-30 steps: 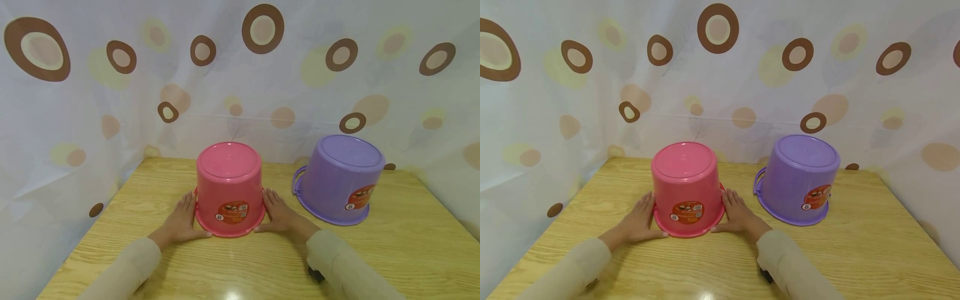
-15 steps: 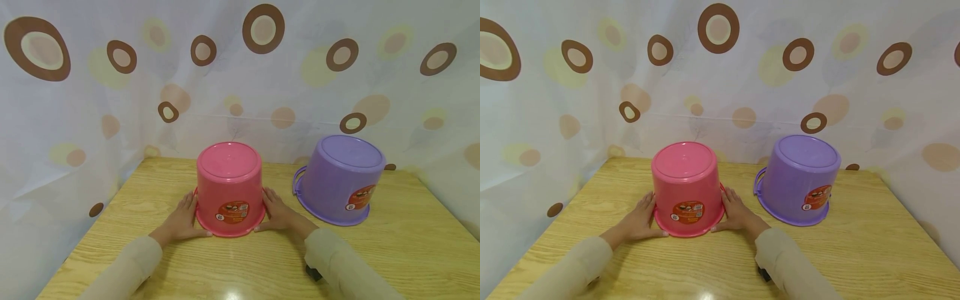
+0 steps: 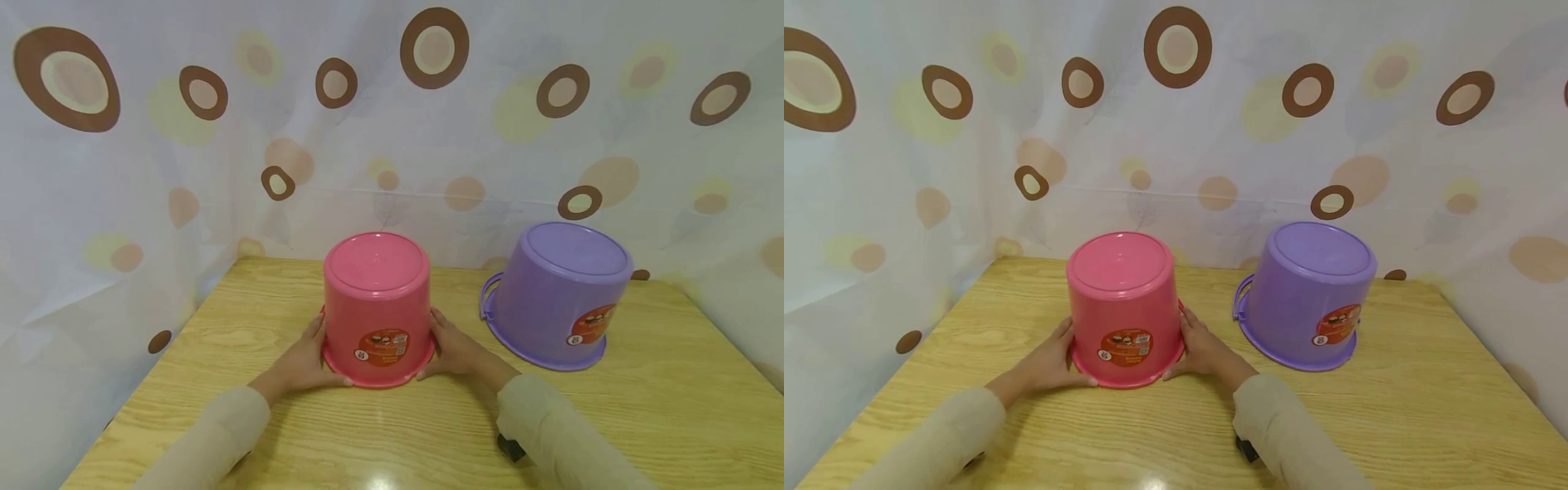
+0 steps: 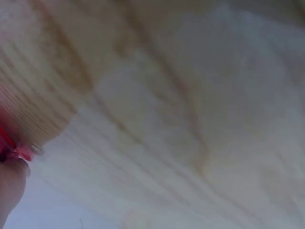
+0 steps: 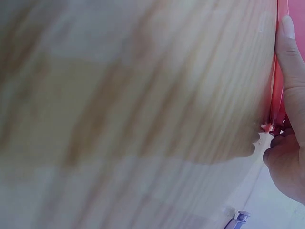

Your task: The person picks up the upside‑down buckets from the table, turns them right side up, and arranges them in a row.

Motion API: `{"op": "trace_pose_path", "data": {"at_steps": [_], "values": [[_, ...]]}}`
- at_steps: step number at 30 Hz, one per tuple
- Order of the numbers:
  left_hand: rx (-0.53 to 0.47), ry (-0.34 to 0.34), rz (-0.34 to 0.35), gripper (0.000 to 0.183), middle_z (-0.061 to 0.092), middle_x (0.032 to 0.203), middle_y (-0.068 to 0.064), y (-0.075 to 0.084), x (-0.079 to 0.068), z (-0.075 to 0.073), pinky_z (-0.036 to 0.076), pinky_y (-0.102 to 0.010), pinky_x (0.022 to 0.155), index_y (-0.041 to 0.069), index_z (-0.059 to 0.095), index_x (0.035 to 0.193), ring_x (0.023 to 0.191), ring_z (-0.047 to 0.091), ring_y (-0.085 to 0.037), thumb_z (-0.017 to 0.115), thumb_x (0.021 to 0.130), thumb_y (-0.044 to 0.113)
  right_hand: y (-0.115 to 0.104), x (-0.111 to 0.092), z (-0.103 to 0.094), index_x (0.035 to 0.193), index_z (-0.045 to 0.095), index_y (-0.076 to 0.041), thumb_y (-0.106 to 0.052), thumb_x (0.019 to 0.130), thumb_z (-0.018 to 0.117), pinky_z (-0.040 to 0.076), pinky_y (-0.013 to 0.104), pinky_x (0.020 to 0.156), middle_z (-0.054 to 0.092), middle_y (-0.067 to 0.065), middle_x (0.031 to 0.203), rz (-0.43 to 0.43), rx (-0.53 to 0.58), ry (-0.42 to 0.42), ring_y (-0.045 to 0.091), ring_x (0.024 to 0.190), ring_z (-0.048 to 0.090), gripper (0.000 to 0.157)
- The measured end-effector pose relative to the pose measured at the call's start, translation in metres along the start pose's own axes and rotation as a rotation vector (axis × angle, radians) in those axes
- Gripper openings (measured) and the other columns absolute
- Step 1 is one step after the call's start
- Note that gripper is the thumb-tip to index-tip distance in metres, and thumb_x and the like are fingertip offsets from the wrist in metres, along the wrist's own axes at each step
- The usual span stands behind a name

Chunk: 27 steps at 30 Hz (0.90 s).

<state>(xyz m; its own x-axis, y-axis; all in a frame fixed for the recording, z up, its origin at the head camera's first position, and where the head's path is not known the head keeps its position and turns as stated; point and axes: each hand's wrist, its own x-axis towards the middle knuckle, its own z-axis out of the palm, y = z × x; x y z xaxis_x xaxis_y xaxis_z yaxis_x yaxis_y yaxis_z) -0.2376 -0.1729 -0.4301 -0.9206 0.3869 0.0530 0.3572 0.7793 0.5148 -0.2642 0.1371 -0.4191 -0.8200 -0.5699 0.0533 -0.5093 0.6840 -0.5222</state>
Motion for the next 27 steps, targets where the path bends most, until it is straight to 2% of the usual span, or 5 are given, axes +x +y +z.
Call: {"op": "trace_pose_path", "data": {"at_steps": [8, 16, 21, 27], "values": [[-0.022, 0.006, 0.028, 0.131, 0.0, 0.155, -0.021, -0.0013, 0.0011, 0.0006, 0.031, -0.051, 0.109, 0.007, 0.001, 0.15, 0.143, 0.01, -0.036, 0.078, 0.059, 0.061, -0.0005, 0.0014, -0.0004, 0.148, 0.014, -0.001, -0.047, 0.058, 0.083, 0.025, 0.054, 0.11, 0.016, 0.03, 0.15, 0.018, -0.034, 0.025, 0.044, 0.14, 0.016, 0.122], [-0.037, 0.009, 0.012, 0.129, 0.0, 0.157, -0.015, -0.0044, 0.0035, 0.0023, 0.033, -0.05, 0.108, 0.014, 0.001, 0.151, 0.143, 0.013, -0.035, 0.074, 0.058, 0.067, -0.0002, 0.0024, -0.0023, 0.146, 0.023, -0.001, -0.05, 0.054, 0.084, 0.035, 0.049, 0.106, 0.022, 0.028, 0.149, 0.007, -0.077, 0.065, 0.042, 0.132, 0.035, 0.121], [-0.065, 0.019, 0.021, 0.129, 0.003, 0.157, -0.013, -0.0011, 0.0022, -0.0037, 0.03, -0.05, 0.11, 0.016, 0.005, 0.151, 0.143, 0.015, -0.034, 0.076, 0.056, 0.066, -0.0018, 0.002, -0.0064, 0.146, 0.024, -0.001, -0.051, 0.054, 0.083, 0.034, 0.046, 0.107, 0.022, 0.028, 0.149, 0.003, -0.058, 0.062, 0.041, 0.133, 0.035, 0.12], [-0.076, 0.052, 0.045, 0.124, 0.013, 0.155, -0.018, -0.0002, 0.0027, -0.0071, 0.03, -0.052, 0.109, 0.007, 0.015, 0.149, 0.14, 0.021, -0.038, 0.079, 0.057, 0.06, -0.0029, -0.0003, -0.009, 0.145, 0.024, 0.0, -0.051, 0.056, 0.081, 0.032, 0.046, 0.109, 0.024, 0.026, 0.149, 0.01, -0.036, 0.073, 0.04, 0.135, 0.03, 0.117]]}}
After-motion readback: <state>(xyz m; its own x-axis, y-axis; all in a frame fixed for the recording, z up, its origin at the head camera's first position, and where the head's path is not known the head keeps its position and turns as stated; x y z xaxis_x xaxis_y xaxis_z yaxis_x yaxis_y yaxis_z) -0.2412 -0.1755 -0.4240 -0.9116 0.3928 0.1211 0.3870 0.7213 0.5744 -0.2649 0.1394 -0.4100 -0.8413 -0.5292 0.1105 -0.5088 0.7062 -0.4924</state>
